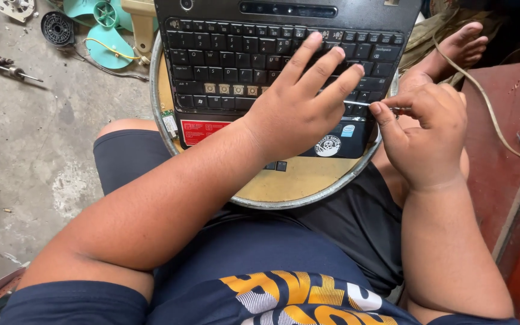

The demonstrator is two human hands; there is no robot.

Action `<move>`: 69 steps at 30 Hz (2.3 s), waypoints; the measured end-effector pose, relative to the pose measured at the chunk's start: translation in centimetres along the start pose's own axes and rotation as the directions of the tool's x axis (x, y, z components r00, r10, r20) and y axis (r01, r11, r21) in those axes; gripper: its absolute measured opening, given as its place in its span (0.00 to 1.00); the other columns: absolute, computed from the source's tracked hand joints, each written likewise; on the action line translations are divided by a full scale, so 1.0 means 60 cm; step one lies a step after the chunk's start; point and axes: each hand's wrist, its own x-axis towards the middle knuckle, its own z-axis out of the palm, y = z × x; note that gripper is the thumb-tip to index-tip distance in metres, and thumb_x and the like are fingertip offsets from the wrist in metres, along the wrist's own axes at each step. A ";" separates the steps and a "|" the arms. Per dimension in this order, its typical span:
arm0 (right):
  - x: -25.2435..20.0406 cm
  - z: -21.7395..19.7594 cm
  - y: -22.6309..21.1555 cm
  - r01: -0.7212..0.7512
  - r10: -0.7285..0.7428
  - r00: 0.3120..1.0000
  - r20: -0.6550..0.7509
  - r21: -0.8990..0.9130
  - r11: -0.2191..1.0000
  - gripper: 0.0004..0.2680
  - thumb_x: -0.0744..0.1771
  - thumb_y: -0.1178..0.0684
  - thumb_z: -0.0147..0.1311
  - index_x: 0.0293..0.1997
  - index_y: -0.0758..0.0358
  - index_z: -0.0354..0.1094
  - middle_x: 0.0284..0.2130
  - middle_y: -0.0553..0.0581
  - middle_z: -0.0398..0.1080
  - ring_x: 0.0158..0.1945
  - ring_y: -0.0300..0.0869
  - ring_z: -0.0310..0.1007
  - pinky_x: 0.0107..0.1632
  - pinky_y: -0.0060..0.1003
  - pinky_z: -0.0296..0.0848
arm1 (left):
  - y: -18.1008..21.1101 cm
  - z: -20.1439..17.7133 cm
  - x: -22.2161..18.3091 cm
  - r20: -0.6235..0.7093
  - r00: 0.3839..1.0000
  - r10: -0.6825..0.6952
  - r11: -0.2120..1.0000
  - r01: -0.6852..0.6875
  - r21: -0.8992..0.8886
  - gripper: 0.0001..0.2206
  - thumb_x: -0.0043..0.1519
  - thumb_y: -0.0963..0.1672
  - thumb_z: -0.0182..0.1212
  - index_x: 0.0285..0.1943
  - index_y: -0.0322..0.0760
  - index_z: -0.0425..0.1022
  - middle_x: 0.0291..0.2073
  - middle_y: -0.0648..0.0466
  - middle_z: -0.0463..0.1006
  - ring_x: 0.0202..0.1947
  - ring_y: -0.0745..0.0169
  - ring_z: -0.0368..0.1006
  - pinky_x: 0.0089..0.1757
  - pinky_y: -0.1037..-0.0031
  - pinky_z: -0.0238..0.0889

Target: Repairing a laptop keyboard by prying off keys, cleaning the area with a brush, and reassembling components.

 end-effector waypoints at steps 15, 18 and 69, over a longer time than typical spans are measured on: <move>0.012 -0.005 0.006 0.001 -0.002 1.000 0.004 0.115 0.993 0.08 0.65 0.69 0.71 0.32 0.74 0.71 0.30 0.62 0.69 0.33 0.51 0.63 0.43 0.43 0.63 | 0.008 0.012 -0.006 0.105 0.994 0.031 0.998 -0.025 -0.058 0.11 0.65 0.38 0.64 0.54 0.24 0.76 0.54 0.45 0.71 0.64 0.36 0.64 0.69 0.41 0.43; 0.014 -0.011 0.002 -0.012 0.011 1.000 0.023 0.054 0.998 0.08 0.65 0.67 0.72 0.32 0.73 0.72 0.29 0.60 0.69 0.33 0.50 0.63 0.43 0.42 0.63 | 0.008 0.013 -0.008 0.110 0.993 0.036 0.998 -0.030 -0.056 0.11 0.65 0.39 0.64 0.55 0.24 0.76 0.53 0.46 0.71 0.63 0.37 0.64 0.70 0.41 0.42; -0.122 0.144 -0.147 -0.624 0.628 0.732 0.264 -0.109 0.774 0.07 0.68 0.45 0.60 0.39 0.55 0.78 0.23 0.53 0.74 0.35 0.50 0.78 0.41 0.39 0.75 | 0.037 -0.142 -0.209 -0.271 0.889 -0.370 0.929 0.351 -0.119 0.01 0.63 0.43 0.69 0.41 0.44 0.84 0.45 0.55 0.79 0.47 0.56 0.74 0.52 0.59 0.63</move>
